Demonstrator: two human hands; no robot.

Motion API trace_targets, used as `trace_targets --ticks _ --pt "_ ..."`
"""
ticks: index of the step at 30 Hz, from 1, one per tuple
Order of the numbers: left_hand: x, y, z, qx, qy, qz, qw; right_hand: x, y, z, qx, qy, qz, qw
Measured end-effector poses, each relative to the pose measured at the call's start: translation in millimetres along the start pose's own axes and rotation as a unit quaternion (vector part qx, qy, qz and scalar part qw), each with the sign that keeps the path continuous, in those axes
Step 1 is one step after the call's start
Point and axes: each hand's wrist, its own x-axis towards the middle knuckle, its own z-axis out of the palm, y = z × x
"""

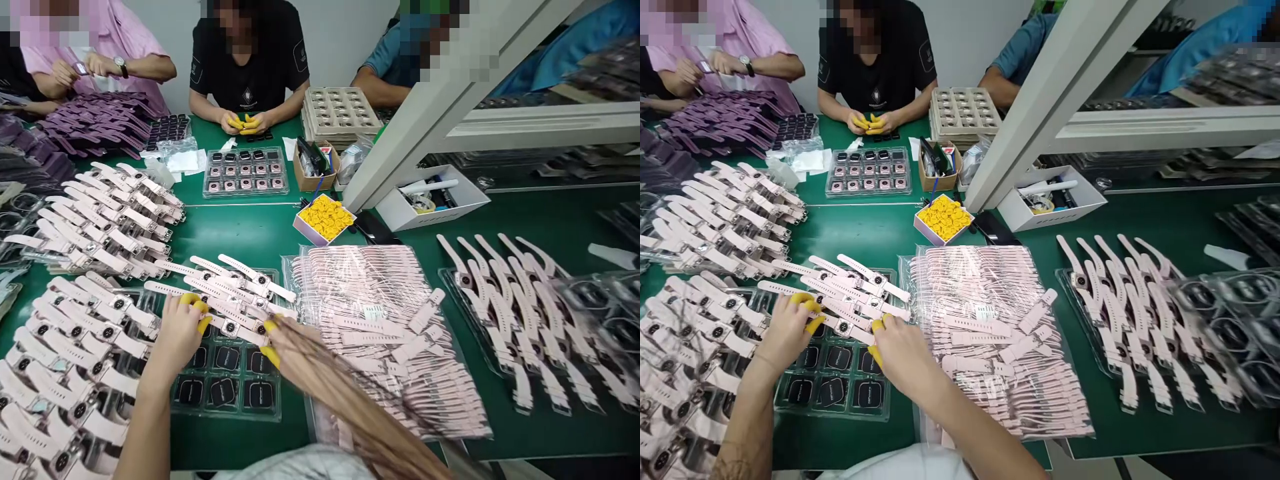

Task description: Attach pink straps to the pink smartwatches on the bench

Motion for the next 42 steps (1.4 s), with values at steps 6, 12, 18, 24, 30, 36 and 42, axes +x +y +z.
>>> trace_targets --ticks 6,12,18,24,30,36,42 --pt "-45 4 9.1 0.017 -0.014 0.004 1.000 -59 15 -76 -0.160 -0.094 0.155 0.970" --pt "-46 6 16.2 0.053 -0.035 0.018 0.998 -96 64 -82 -0.224 -0.032 0.173 0.959" --pt "-42 -7 15.7 -0.024 -0.040 0.016 0.999 -90 79 -77 -0.200 -0.016 0.106 0.974" --pt "-45 -2 -34.2 -0.308 -0.015 -0.054 0.950 -89 66 -102 0.016 0.042 0.090 0.995" --pt "18 50 -56.1 -0.539 0.070 -0.011 0.839 -31 17 -83 0.516 0.093 0.028 0.851" --pt "90 105 -44.5 -0.629 0.087 0.099 0.767 25 -14 -52 0.579 0.027 0.046 0.814" --pt "94 100 -28.9 -0.486 0.045 0.199 0.850 29 3 -40 0.578 0.004 0.056 0.814"
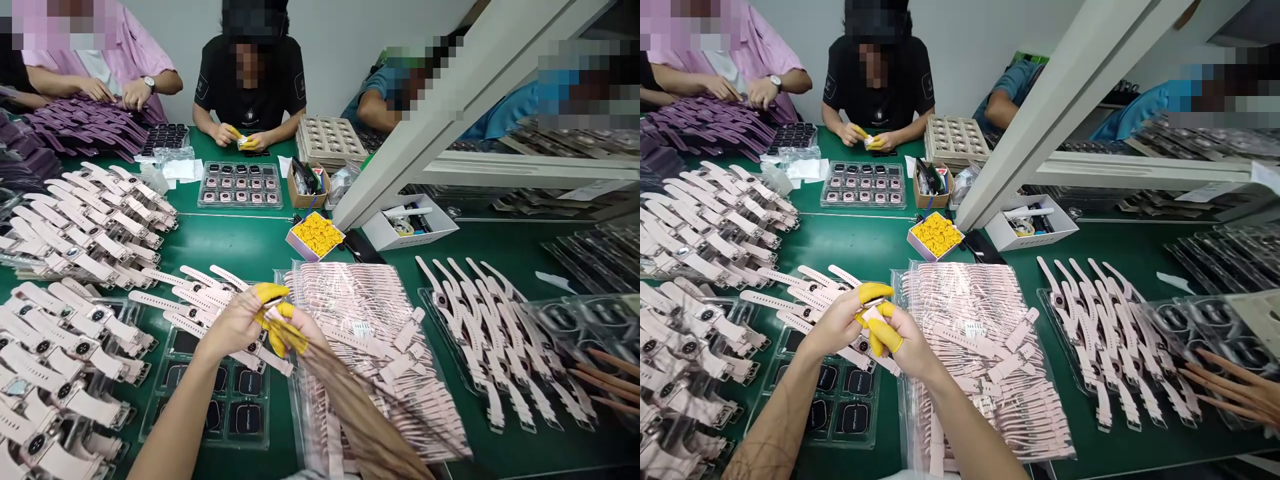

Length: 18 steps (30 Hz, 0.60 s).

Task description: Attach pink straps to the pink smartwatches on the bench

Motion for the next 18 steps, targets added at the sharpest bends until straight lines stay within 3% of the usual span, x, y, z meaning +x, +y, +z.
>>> trace_targets --ticks 13,18 --pt "-1 -12 8.8 0.031 0.019 0.005 0.999 7 23 -4 0.086 0.073 0.017 0.993" --pt "-1 -4 6.6 0.066 -0.017 -0.020 0.998 7 20 -5 0.121 0.087 0.024 0.989"
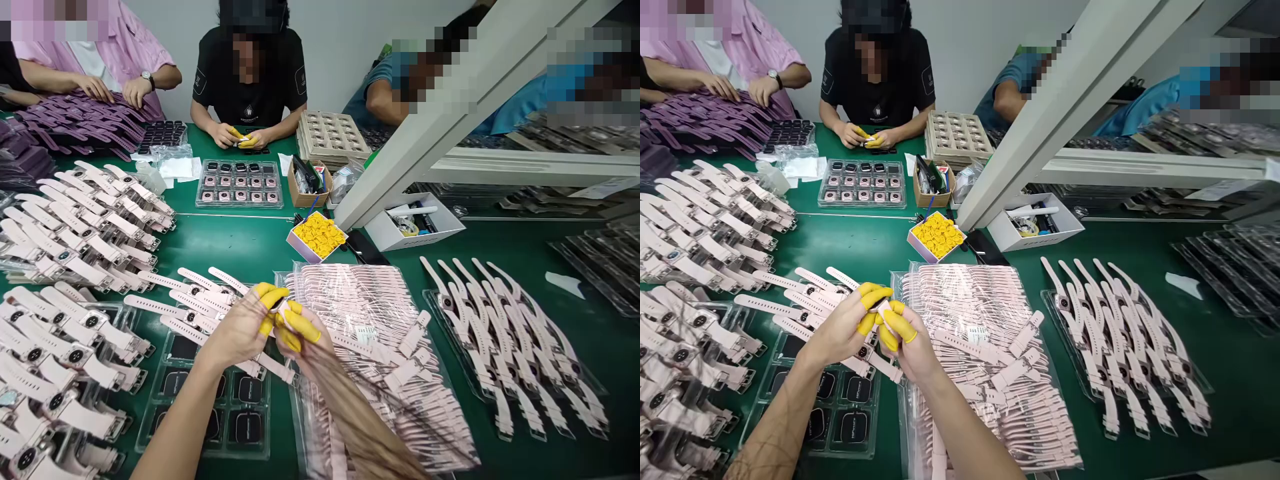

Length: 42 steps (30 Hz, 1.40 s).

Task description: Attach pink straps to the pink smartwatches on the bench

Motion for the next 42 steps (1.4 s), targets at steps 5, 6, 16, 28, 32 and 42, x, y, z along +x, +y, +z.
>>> trace_targets --ticks 5,6,16,28,32,42 --pt "0 6 -4.9 0.033 -0.023 0.003 0.999 1 -5 -7 0.002 -0.009 0.025 1.000" --pt "1 6 -4.9 0.054 -0.022 0.006 0.998 1 -6 -9 -0.001 -0.012 0.032 0.999" --pt "-3 1 -12.8 -0.040 -0.034 -0.001 0.999 2 -7 -12 -0.037 -0.023 0.039 0.998" --pt "0 5 -6.1 -0.384 0.190 -0.064 0.901 0 -13 -15 -0.086 -0.107 0.098 0.986" --pt "-3 8 -24.2 -0.397 0.313 -0.081 0.859 0 -17 -18 -0.097 -0.153 0.136 0.974" --pt "-9 4 -34.4 -0.100 0.170 -0.107 0.975 -3 -13 -9 -0.109 -0.067 0.046 0.991"
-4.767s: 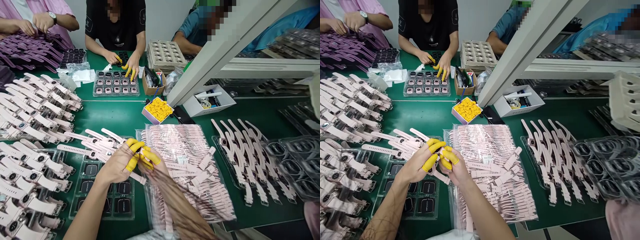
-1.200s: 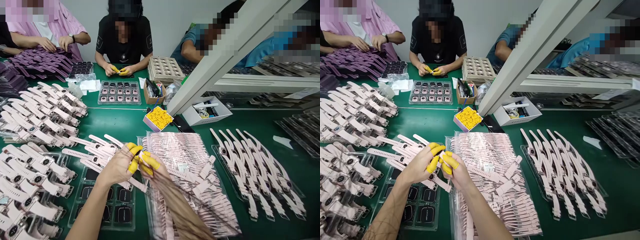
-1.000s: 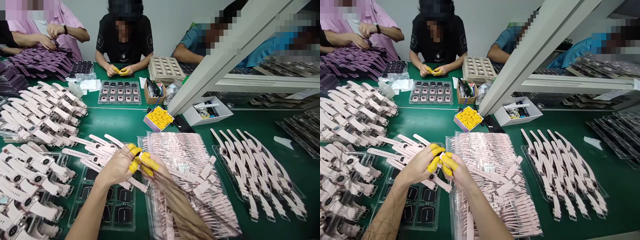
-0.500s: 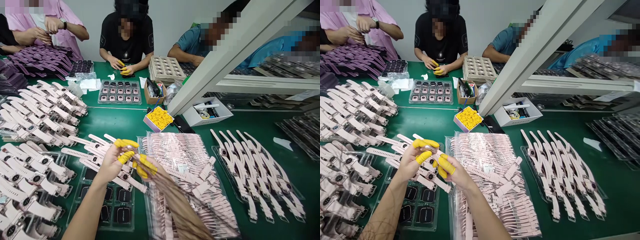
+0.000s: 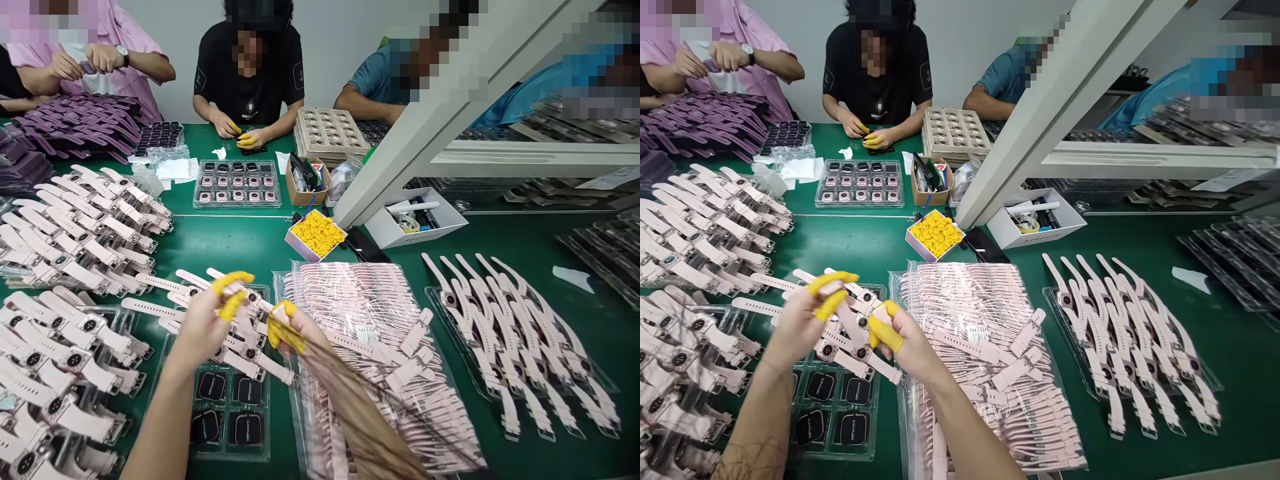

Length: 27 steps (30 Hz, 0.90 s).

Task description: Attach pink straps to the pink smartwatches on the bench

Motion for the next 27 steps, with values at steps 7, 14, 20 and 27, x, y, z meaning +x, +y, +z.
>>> trace_targets --ticks 7,14,20,27 --pt "0 -3 28.8 0.134 -0.141 0.170 0.966 -1 8 5 0.024 0.011 -0.006 1.000" --pt "1 -2 28.7 0.117 -0.135 0.172 0.969 2 10 7 0.081 0.037 -0.015 0.996" --pt "0 2 32.4 0.095 -0.158 0.152 0.971 2 7 9 0.115 0.048 0.000 0.992" --pt "-2 9 28.4 0.156 -0.190 0.139 0.959 6 11 5 0.118 0.061 0.008 0.991"
